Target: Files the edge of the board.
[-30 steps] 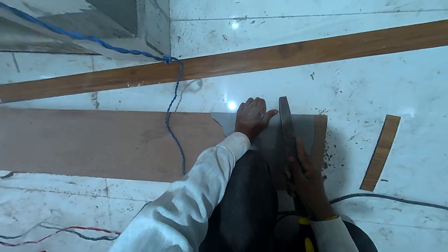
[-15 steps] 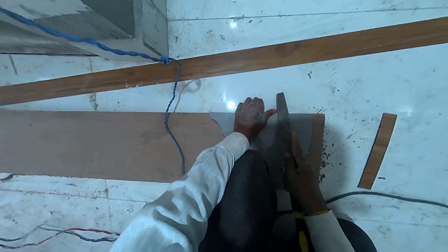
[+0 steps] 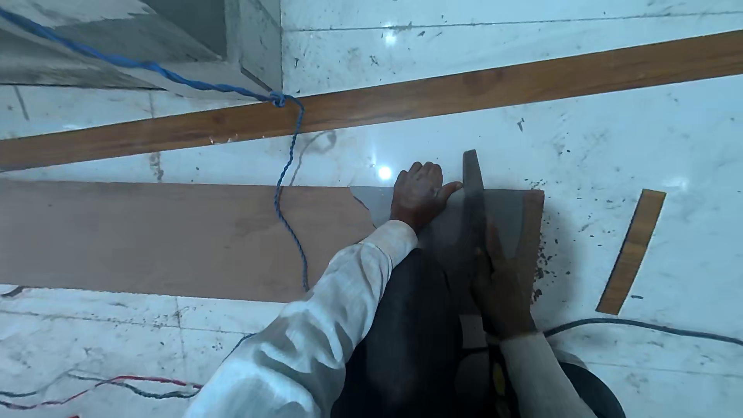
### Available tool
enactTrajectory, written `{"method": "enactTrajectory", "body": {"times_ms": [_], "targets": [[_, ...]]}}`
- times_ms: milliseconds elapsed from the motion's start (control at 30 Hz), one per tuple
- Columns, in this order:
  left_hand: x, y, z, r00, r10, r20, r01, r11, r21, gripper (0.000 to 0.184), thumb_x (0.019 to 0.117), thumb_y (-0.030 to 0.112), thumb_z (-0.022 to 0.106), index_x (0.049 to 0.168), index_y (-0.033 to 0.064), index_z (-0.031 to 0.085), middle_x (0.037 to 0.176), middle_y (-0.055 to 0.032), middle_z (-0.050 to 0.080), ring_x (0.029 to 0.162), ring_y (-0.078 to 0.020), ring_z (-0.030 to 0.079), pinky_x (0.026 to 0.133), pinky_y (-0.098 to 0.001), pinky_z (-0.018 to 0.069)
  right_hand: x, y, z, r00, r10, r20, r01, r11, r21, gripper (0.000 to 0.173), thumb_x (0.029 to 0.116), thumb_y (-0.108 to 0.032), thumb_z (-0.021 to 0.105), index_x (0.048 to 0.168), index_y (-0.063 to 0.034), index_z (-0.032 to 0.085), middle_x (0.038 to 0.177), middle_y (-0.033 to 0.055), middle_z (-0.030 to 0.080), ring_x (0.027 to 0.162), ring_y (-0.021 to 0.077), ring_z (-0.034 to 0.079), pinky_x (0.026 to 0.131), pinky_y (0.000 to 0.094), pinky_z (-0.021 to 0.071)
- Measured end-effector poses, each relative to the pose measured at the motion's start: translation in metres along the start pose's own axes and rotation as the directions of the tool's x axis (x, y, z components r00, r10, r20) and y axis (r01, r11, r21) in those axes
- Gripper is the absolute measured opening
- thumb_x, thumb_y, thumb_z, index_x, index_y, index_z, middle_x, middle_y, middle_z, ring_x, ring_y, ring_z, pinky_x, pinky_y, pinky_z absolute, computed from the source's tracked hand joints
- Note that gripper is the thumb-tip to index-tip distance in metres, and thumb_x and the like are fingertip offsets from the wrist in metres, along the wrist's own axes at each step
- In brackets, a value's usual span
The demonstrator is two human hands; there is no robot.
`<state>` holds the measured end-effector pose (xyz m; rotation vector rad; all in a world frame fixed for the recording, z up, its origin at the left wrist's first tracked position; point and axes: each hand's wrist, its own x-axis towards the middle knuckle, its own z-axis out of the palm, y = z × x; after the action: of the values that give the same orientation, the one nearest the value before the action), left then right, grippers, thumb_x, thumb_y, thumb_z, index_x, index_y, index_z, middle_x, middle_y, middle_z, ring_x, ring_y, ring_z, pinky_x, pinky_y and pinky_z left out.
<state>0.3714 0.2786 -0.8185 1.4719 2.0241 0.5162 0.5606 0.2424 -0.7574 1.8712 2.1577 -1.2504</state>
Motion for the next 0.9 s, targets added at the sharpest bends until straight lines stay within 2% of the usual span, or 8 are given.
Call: {"method": "enactTrajectory", "body": {"times_ms": [100,200,267,300,400,467,600,900], "targets": [[0.001,0.0,0.0,1.0,0.0,-0.003,0.0,1.0,0.005,0.047,0.1013,0.041,0.062,0.094,-0.0054,0.067,0.1,-0.0216,0.069,0.101,-0.0387,0.066,0.083,-0.0543,0.0497,0.023,-0.012,-0.006,0.997,0.049,0.055,-0.045,0.996,-0.075,0.058,0.1105,-0.021,0.043,0.164,-0.0181,0.023,0.095,0.0255,0.07,0.068,0.04,0.065,0.066,0.0593,0.0518],[-0.001,-0.001,0.003,0.999,0.008,-0.031,-0.009,1.0,-0.019,0.046,0.1002,0.041,0.064,0.091,-0.0044,0.067,0.097,-0.0208,0.069,0.098,-0.0385,0.066,0.081,-0.0537,0.0496,0.013,0.006,-0.01,0.994,-0.069,-0.087,0.068,0.998,-0.011,0.055,0.107,-0.022,0.049,0.159,-0.0124,0.037,0.108,0.0242,0.07,0.076,0.0364,0.067,0.068,0.0578,0.0542],[0.0,-0.004,0.005,0.998,0.014,-0.054,-0.015,1.0,-0.022,0.046,0.0996,0.04,0.065,0.088,-0.0041,0.066,0.094,-0.0205,0.069,0.096,-0.0384,0.066,0.08,-0.0533,0.0495,0.0,0.02,-0.015,0.981,-0.059,-0.186,0.076,0.993,0.086,0.054,0.1042,-0.022,0.051,0.156,-0.0076,0.041,0.1,0.0195,0.069,0.064,0.0287,0.064,0.056,0.0504,0.0541],[-0.002,-0.005,0.006,0.998,0.021,-0.055,-0.022,0.999,-0.026,0.046,0.0997,0.04,0.065,0.087,-0.0041,0.066,0.093,-0.0204,0.068,0.095,-0.0383,0.066,0.079,-0.0531,0.0491,-0.006,0.022,-0.021,0.981,-0.011,-0.192,0.038,0.99,0.135,0.061,0.104,-0.02,0.054,0.16,-0.0115,0.033,0.101,0.0217,0.068,0.062,0.0294,0.061,0.055,0.051,0.0525],[-0.002,-0.007,0.008,0.997,0.048,-0.055,-0.05,0.998,-0.035,0.047,0.1,0.041,0.064,0.089,-0.0049,0.067,0.094,-0.0211,0.069,0.095,-0.0389,0.066,0.079,-0.054,0.0503,-0.004,0.03,-0.034,0.976,0.093,-0.199,-0.063,0.986,0.151,0.087,0.0964,-0.019,0.07,0.165,-0.0192,0.017,0.118,0.0293,0.067,0.085,0.045,0.068,0.074,0.0645,0.0517],[-0.002,-0.007,0.008,0.995,0.057,-0.086,-0.061,0.997,-0.04,0.046,0.0997,0.039,0.065,0.088,-0.0047,0.067,0.093,-0.0208,0.069,0.094,-0.039,0.066,0.078,-0.0538,0.0502,0.005,0.042,-0.029,0.961,0.072,-0.266,-0.043,0.993,0.113,0.092,0.0905,-0.012,0.075,0.164,-0.0143,0.02,0.108,0.028,0.069,0.083,0.0443,0.067,0.073,0.0639,0.0501],[-0.005,-0.013,0.013,0.972,0.137,-0.193,-0.14,0.99,-0.003,0.038,0.0985,0.032,0.067,0.086,-0.0031,0.068,0.086,-0.0183,0.068,0.086,-0.0363,0.067,0.073,-0.05,0.053,0.009,0.052,-0.024,0.956,0.08,-0.283,-0.067,0.996,0.057,0.089,0.0901,0.0,0.071,0.164,-0.0105,0.022,0.139,0.032,0.056,0.112,0.0552,0.062,0.091,0.0696,0.046],[-0.01,-0.011,0.017,0.946,0.171,-0.275,-0.164,0.985,0.049,0.031,0.0958,0.025,0.07,0.083,-0.0034,0.068,0.08,-0.0171,0.067,0.078,-0.0336,0.067,0.071,-0.0458,0.0544,0.021,0.055,-0.023,0.956,0.049,-0.29,-0.034,0.998,0.056,0.083,0.093,-0.003,0.069,0.163,-0.0095,0.025,0.138,0.0307,0.057,0.11,0.0542,0.063,0.087,0.0701,0.0466]]}}
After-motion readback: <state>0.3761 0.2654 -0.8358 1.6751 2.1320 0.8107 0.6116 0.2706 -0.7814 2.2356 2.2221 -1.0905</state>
